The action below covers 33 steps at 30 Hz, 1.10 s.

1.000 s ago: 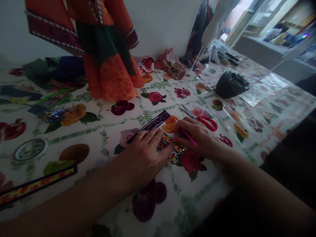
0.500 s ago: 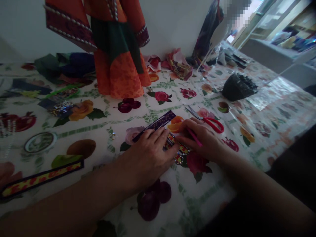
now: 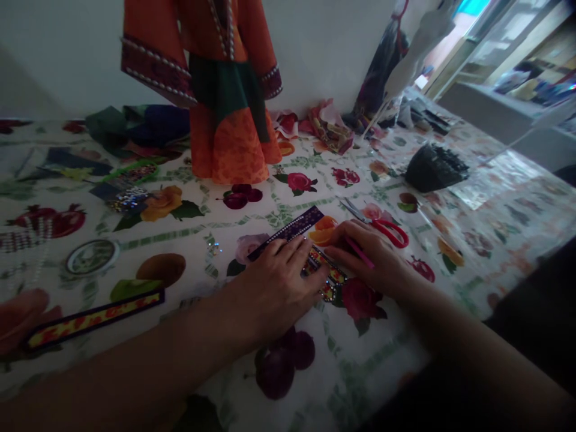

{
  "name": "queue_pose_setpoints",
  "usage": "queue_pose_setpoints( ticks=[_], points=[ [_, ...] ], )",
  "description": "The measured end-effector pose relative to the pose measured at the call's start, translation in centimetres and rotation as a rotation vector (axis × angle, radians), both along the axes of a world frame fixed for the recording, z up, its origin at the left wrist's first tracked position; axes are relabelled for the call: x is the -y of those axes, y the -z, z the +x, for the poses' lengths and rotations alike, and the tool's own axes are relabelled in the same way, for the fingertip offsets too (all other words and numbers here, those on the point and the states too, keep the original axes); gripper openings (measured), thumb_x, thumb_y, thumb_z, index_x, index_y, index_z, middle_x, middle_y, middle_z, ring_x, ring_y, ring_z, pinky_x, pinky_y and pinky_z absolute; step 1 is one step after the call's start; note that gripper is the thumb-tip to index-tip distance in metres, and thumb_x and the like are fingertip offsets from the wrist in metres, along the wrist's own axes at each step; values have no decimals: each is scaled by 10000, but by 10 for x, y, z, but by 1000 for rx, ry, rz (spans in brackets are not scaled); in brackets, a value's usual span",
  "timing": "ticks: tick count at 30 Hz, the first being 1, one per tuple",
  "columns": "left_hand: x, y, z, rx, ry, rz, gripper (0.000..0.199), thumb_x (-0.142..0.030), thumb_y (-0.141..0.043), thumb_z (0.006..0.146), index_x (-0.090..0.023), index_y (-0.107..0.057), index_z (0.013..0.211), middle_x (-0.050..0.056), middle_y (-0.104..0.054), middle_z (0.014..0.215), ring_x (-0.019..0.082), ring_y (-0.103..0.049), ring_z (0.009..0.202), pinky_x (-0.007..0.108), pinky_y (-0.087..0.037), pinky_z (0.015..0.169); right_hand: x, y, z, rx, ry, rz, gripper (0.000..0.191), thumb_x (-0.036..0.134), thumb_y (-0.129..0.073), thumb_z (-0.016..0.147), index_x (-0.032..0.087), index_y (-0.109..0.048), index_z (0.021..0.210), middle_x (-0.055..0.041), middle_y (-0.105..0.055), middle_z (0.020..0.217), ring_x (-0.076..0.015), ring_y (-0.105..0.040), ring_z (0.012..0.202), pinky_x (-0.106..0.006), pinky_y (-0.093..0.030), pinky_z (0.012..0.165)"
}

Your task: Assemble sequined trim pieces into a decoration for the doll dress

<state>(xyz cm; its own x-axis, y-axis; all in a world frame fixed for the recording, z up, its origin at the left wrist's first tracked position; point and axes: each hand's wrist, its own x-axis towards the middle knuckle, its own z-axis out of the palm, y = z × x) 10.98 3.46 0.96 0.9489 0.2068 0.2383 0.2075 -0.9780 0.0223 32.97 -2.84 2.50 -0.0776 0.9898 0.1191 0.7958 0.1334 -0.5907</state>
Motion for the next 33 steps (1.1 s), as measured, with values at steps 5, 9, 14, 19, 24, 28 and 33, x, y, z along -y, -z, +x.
queue_pose_setpoints(
  ticks=[5,9,14,19,24,28,33],
  points=[
    [-1,-1,0,4,0,-41,341,-318,-446,1030,-139,-593,1280,296,-548,1401,421,-509,1347,568,-471,1027,3,5,0,112,-27,25,145,337,-629,950,214,-554,957,-53,-573,938,-199,-573,825,-338,-441,724],
    [-4,-6,-3,22,8,-79,355,-350,-428,1037,-152,-626,1256,282,-546,1414,414,-507,1352,575,-464,1032,3,7,1,126,-48,52,137,328,-612,958,211,-540,946,-55,-556,932,-199,-559,821,-337,-436,717],
    [-8,-11,-4,22,9,-105,356,-344,-439,1035,-149,-649,1248,263,-565,1409,401,-518,1345,577,-460,1041,1,4,4,33,-54,34,110,306,-580,985,210,-547,944,-36,-568,896,-181,-554,817,-326,-441,747],
    [-10,-6,-3,9,7,-88,362,-351,-504,1011,-152,-628,1286,243,-586,1391,386,-537,1327,572,-475,1029,2,8,10,71,-100,40,172,359,-612,968,210,-546,1025,-53,-563,959,-196,-548,864,-332,-447,751],
    [-12,-9,-5,10,3,-122,379,-371,-464,1026,-157,-629,1291,228,-584,1396,376,-550,1310,581,-469,1026,4,11,12,108,-127,36,191,340,-617,965,201,-541,1074,-66,-555,995,-201,-551,882,-334,-452,760],
    [-18,-21,-5,76,5,-343,365,-339,-406,1044,-180,-640,1274,150,-649,1334,307,-603,1245,504,-493,1009,3,11,13,74,-149,50,188,355,-602,974,199,-537,1056,-65,-564,987,-194,-556,870,-323,-461,752],
    [-23,-33,-5,244,-119,-777,313,-309,-412,1045,-224,-678,1185,37,-722,1201,194,-658,1134,312,-497,982,2,10,13,107,-151,51,179,355,-578,982,195,-552,1057,-73,-568,976,-201,-559,851,-327,-467,735]
  ],
)
